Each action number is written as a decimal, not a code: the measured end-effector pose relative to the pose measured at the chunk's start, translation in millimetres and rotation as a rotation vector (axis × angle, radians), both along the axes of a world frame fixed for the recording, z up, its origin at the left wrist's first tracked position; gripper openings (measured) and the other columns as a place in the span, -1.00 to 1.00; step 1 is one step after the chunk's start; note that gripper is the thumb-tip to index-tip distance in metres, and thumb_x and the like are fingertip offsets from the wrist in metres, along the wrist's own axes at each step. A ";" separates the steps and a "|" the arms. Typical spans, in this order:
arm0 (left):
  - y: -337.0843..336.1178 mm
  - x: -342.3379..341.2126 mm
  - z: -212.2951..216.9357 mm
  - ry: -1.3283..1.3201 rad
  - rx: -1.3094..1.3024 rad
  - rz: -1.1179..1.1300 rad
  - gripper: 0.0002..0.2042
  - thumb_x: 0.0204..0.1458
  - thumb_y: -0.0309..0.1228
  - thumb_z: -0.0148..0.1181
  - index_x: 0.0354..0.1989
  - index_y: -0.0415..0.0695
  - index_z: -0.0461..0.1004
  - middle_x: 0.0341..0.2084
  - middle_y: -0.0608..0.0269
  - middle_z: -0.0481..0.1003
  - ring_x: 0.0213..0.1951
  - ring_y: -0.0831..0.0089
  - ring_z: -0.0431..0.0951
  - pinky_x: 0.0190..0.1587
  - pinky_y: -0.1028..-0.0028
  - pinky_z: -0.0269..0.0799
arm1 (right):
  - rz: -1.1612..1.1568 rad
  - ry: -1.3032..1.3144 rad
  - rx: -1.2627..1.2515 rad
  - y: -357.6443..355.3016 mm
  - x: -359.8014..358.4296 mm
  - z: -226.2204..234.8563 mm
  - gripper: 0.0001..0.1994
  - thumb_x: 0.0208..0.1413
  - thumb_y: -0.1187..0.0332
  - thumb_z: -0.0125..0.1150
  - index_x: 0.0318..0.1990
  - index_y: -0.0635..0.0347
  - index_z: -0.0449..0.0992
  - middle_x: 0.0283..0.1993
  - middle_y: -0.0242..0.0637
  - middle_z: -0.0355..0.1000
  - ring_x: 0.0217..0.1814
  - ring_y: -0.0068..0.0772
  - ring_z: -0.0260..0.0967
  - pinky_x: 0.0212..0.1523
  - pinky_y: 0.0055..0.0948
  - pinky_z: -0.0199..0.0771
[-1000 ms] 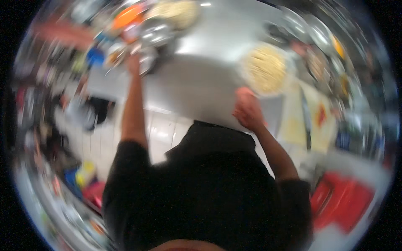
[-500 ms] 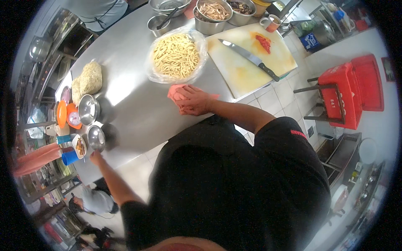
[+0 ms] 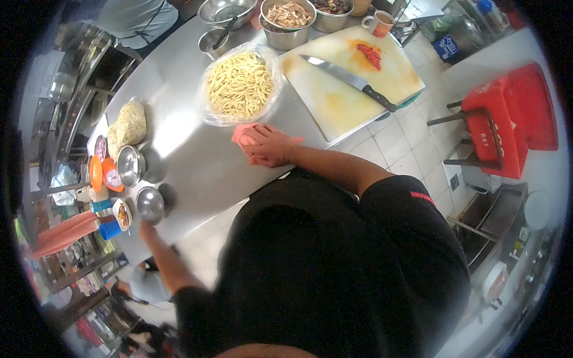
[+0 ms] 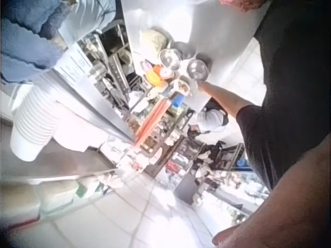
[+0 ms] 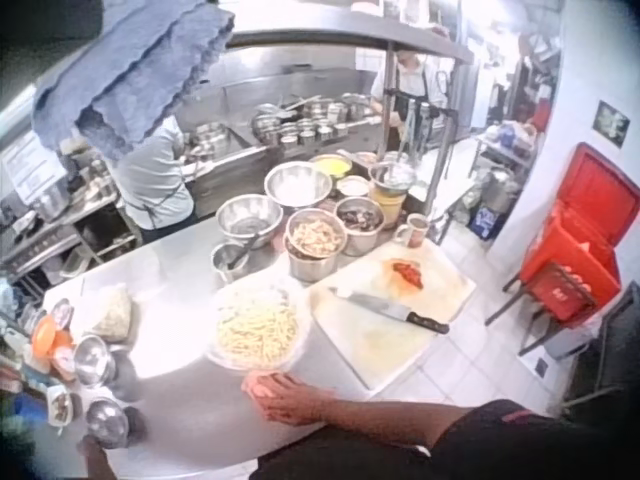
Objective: The person slices green peppers, transfers them to a bowl, selects a dish of cooked meat, and finally chops red chili peppers on a cutting board using a knife.
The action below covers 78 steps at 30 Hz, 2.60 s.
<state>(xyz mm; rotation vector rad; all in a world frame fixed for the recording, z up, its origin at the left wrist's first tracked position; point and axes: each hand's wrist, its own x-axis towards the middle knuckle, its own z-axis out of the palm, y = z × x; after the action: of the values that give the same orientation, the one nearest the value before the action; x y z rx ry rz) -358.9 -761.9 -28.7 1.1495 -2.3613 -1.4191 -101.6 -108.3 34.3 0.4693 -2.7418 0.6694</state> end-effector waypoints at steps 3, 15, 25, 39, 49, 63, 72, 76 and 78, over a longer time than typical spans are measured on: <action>-27.7 -0.1 16.1 -0.229 -0.674 -0.369 -0.85 0.04 -0.36 0.18 -0.50 -0.09 0.61 -0.63 0.22 0.56 -0.60 0.41 0.57 -0.61 0.31 0.33 | 0.016 -0.055 -0.007 -1.1 -2.2 2.4 -0.61 0.18 0.00 0.18 0.10 -0.10 0.46 0.29 -0.04 0.20 0.31 0.11 0.16 0.25 0.05 0.21; 45.7 71.0 25.5 -0.641 -1.340 -0.557 -0.88 0.08 -0.34 0.19 -0.42 -0.04 0.60 -0.53 0.27 0.60 -0.50 0.39 0.61 -0.55 0.35 0.43 | 0.154 -0.102 -0.165 34.9 11.3 -9.5 -0.62 0.15 0.13 0.26 0.12 -0.12 0.45 0.38 -0.06 0.16 0.39 0.18 0.13 0.25 0.13 0.25; 117.0 79.9 44.9 0.184 -0.040 0.254 -0.85 -0.13 -0.45 0.22 -0.47 -0.32 0.51 -0.57 0.08 0.53 -0.52 0.34 0.56 -0.50 0.31 0.44 | 0.048 0.002 -0.110 26.7 1.1 -12.4 -0.62 0.10 0.26 0.28 0.10 0.00 0.52 0.39 -0.05 0.23 0.38 0.09 0.20 0.24 0.05 0.27; 169.1 118.2 111.0 0.365 0.006 -0.037 -0.91 -0.05 -0.52 0.17 -0.50 -0.26 0.40 -0.64 0.15 0.46 -0.54 0.41 0.54 -0.53 0.39 0.50 | 0.182 -0.510 -1.119 21.7 -20.0 0.4 -0.64 0.13 0.60 0.16 0.11 0.20 0.51 0.37 -0.12 0.27 0.25 -0.26 0.36 0.11 -0.33 0.47; 360.5 191.6 124.5 0.353 0.403 -0.462 -0.86 0.09 -0.55 0.20 -0.42 -0.13 0.35 -0.41 0.29 0.46 -0.38 0.49 0.53 -0.34 0.39 0.63 | 0.665 -0.348 -1.169 -41.4 -78.2 114.8 -0.71 0.14 0.40 0.21 0.02 0.23 0.51 0.21 -0.22 0.43 0.22 -0.24 0.41 0.20 -0.26 0.42; 471.7 244.4 75.4 0.269 -0.187 -0.554 -0.85 0.16 -0.51 0.20 -0.38 -0.28 0.38 -0.44 0.22 0.43 -0.39 0.51 0.47 -0.43 0.47 0.55 | 0.289 -0.074 -0.134 129.6 19.2 34.7 -0.77 -0.04 0.30 0.24 -0.18 -0.18 0.64 -0.07 -0.39 0.51 0.15 -0.21 0.39 0.05 -0.01 0.31; 516.2 264.7 79.2 0.272 0.367 -0.373 -0.82 0.11 -0.55 0.20 -0.38 -0.22 0.27 -0.38 0.24 0.33 -0.37 0.53 0.44 -0.31 0.37 0.71 | -0.713 -0.123 -0.419 430.8 75.5 10.8 -0.70 0.12 0.24 0.24 -0.04 0.15 0.59 -0.01 -0.05 0.54 0.02 -0.04 0.50 -0.01 -0.12 0.54; 541.5 267.1 86.7 0.211 0.476 -0.432 -0.83 0.12 -0.55 0.18 -0.38 -0.19 0.27 -0.39 0.25 0.34 -0.39 0.53 0.45 -0.27 0.29 0.72 | -0.629 -0.260 -0.138 404.3 123.4 29.2 -0.60 0.06 0.20 0.38 0.03 0.15 0.58 -0.12 -0.12 0.55 -0.09 -0.11 0.55 -0.06 -0.24 0.56; 550.1 268.3 84.9 0.211 0.558 -0.456 -0.86 0.12 -0.56 0.17 -0.37 -0.19 0.30 -0.40 0.25 0.36 -0.38 0.50 0.48 -0.28 0.27 0.72 | -0.558 -0.398 -0.047 351.7 148.8 36.1 -0.57 0.01 0.15 0.40 0.03 0.08 0.57 -0.03 -0.07 0.49 0.06 -0.01 0.46 0.07 -0.12 0.48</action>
<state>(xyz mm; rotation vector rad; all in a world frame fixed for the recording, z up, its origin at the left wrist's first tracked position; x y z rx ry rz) -90.5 -211.8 56.2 0.5019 -2.2221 -2.3231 47.2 243.5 70.4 -0.4823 -2.9894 0.7272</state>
